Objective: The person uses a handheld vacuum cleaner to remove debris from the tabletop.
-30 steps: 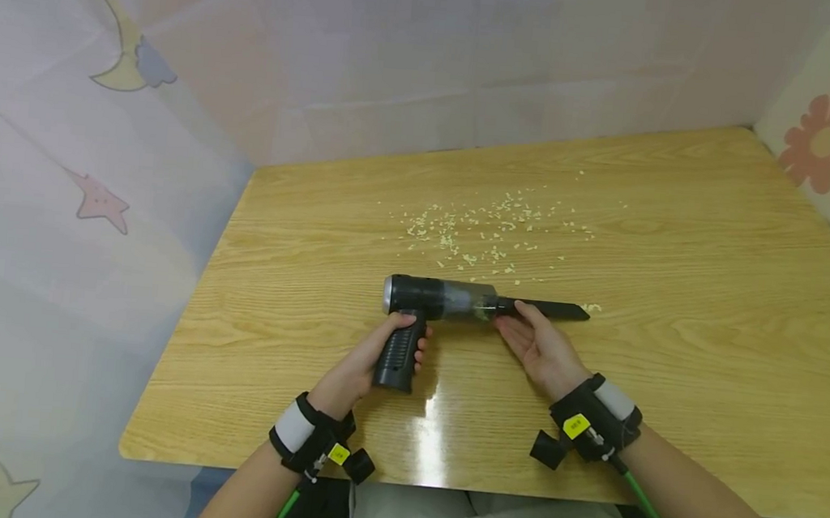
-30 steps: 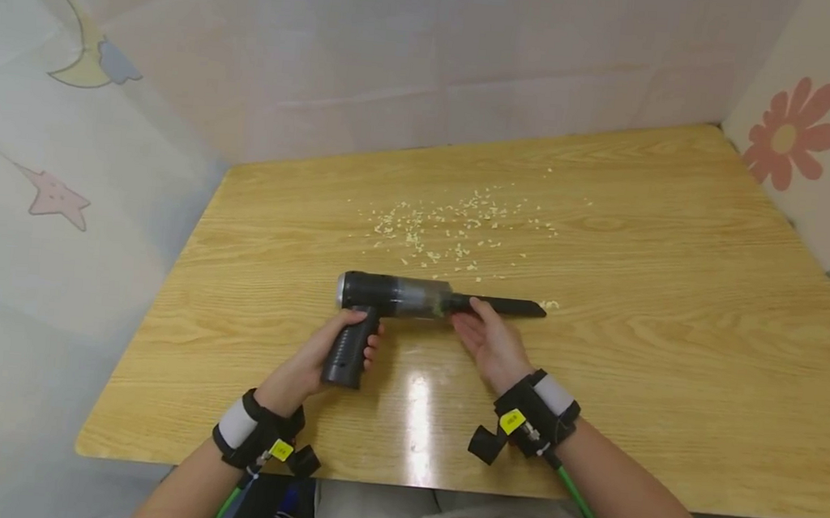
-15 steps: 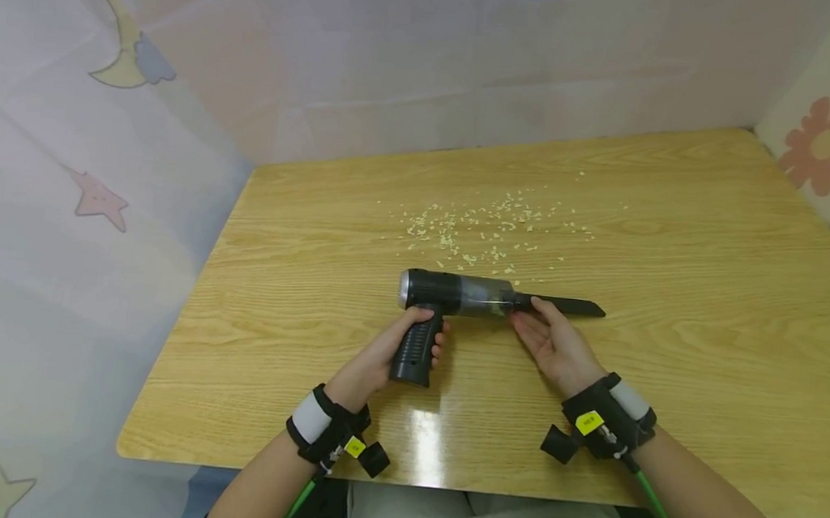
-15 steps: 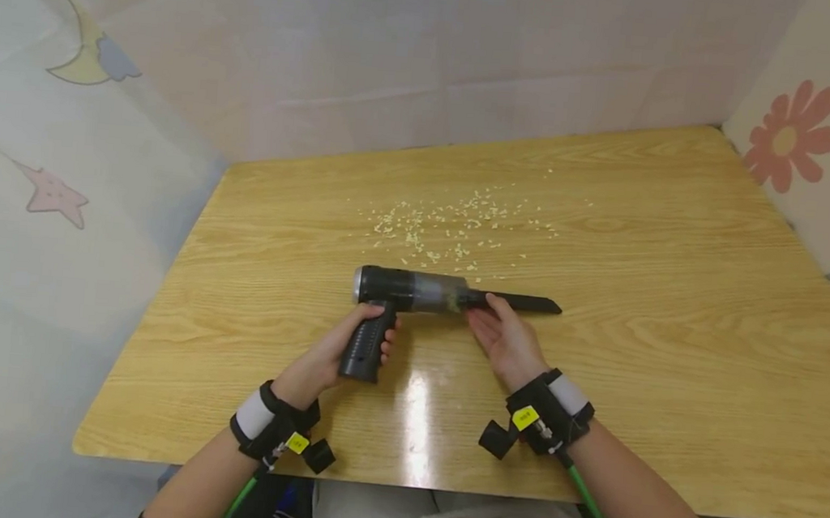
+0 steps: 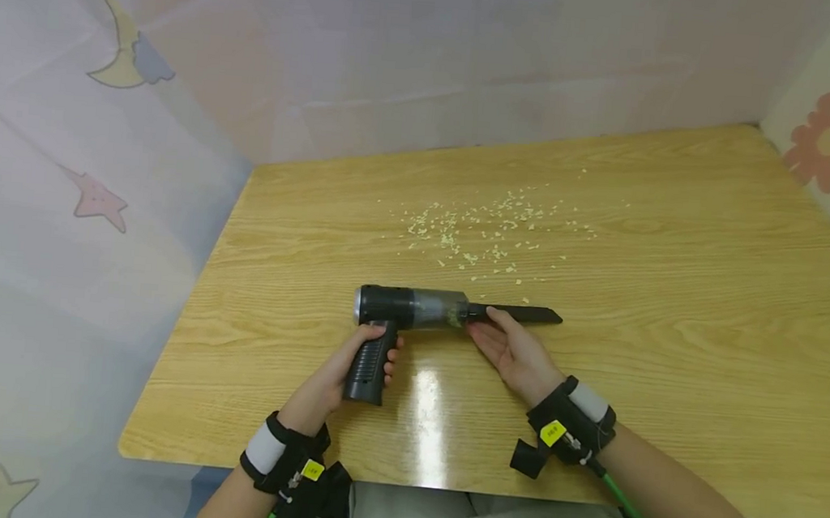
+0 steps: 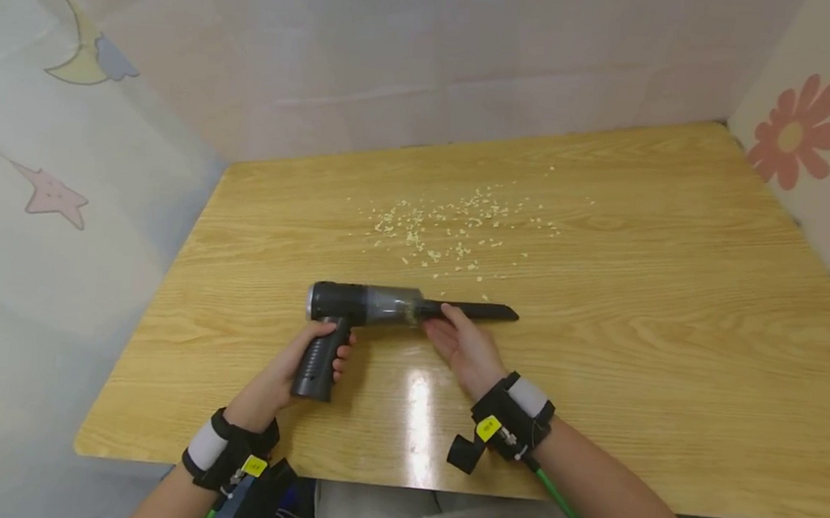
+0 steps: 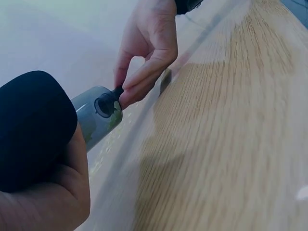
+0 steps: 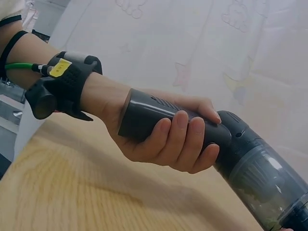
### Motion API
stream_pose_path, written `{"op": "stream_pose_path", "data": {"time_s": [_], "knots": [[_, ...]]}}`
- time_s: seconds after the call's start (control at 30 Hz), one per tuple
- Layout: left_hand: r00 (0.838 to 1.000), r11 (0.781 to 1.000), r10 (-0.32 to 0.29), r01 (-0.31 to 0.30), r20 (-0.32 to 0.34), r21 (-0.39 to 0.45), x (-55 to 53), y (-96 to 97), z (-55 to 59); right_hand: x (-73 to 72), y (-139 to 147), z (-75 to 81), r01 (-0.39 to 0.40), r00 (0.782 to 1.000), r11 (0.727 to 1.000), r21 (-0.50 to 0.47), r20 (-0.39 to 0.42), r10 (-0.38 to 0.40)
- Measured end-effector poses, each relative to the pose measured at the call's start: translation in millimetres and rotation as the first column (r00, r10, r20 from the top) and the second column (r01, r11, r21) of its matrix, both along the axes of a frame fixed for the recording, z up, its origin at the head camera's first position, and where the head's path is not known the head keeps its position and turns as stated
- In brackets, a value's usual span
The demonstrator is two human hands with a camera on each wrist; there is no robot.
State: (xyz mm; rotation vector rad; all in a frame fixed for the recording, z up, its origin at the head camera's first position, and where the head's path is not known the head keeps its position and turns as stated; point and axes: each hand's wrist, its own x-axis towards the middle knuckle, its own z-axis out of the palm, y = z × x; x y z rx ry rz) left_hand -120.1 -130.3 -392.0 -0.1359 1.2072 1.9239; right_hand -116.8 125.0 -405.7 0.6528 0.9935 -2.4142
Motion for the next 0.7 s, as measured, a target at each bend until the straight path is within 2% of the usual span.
{"op": "stream_pose_path", "data": {"time_s": [0.2, 0.33, 0.5, 0.7], "knots": [[0.999, 1.000, 0.027, -0.027, -0.017, -0.012, 6.1, -22.3, 3.4, -3.1, -20.9, -3.3, -0.029, 0.999, 0.999, 0.021, -0.035, 0.029], [0.999, 0.999, 0.047, -0.048, -0.014, -0.016, 4.8, -25.4, 2.8, -7.1, -24.9, -2.4, -0.022, 0.999, 0.999, 0.027, -0.039, 0.023], [0.996, 0.997, 0.079, -0.079, 0.032, 0.009, 0.7, -23.0, -1.7, -14.0, -25.7, -1.1, -0.014, 0.999, 0.999, 0.040, -0.031, 0.015], [0.996, 0.995, 0.077, -0.079, 0.047, 0.053, 1.0, -28.4, -4.5, -17.0, -31.6, -2.5, -0.012, 1.000, 0.999, 0.042, -0.014, 0.013]]}}
